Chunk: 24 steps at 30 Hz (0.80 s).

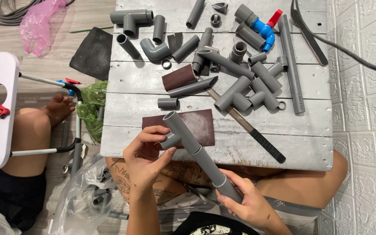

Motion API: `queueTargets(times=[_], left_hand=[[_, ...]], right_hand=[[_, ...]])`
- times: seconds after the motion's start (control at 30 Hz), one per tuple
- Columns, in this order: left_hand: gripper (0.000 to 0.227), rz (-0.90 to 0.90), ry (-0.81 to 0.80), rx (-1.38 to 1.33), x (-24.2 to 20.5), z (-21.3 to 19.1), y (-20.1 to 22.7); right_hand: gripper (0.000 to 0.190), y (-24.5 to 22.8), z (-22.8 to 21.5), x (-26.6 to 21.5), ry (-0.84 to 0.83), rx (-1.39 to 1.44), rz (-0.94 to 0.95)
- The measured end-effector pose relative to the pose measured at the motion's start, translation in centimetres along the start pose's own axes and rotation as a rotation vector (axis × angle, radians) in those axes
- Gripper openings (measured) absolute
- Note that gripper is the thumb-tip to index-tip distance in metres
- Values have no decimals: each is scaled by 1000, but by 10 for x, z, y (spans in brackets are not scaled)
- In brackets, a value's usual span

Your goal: Sorting through a pile of PVC pipe fittings, testing connections, and placing them into a plastic bag.

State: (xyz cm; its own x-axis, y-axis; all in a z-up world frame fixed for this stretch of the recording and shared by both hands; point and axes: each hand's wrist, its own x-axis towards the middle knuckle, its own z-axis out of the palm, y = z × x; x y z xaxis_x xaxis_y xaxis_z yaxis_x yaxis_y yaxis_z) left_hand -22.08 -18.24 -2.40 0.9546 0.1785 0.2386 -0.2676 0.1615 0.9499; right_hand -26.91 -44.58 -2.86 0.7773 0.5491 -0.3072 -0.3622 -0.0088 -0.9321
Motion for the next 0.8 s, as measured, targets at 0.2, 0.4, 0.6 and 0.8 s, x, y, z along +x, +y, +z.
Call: queueTargets(times=[0.2, 0.4, 0.6, 0.8], left_hand=[[25, 45, -25, 20, 9, -6, 3], [22, 43, 296, 529, 55, -42, 8], [21, -16, 358, 778, 81, -48, -8], [25, 79, 300, 931, 88, -46, -27]], right_hand=[[55, -5, 1, 0, 6, -74, -44], [57, -3, -6, -7, 6, -66, 21], [56, 9, -16, -16, 29, -102, 46], [58, 20, -26, -27, 114, -167, 207]])
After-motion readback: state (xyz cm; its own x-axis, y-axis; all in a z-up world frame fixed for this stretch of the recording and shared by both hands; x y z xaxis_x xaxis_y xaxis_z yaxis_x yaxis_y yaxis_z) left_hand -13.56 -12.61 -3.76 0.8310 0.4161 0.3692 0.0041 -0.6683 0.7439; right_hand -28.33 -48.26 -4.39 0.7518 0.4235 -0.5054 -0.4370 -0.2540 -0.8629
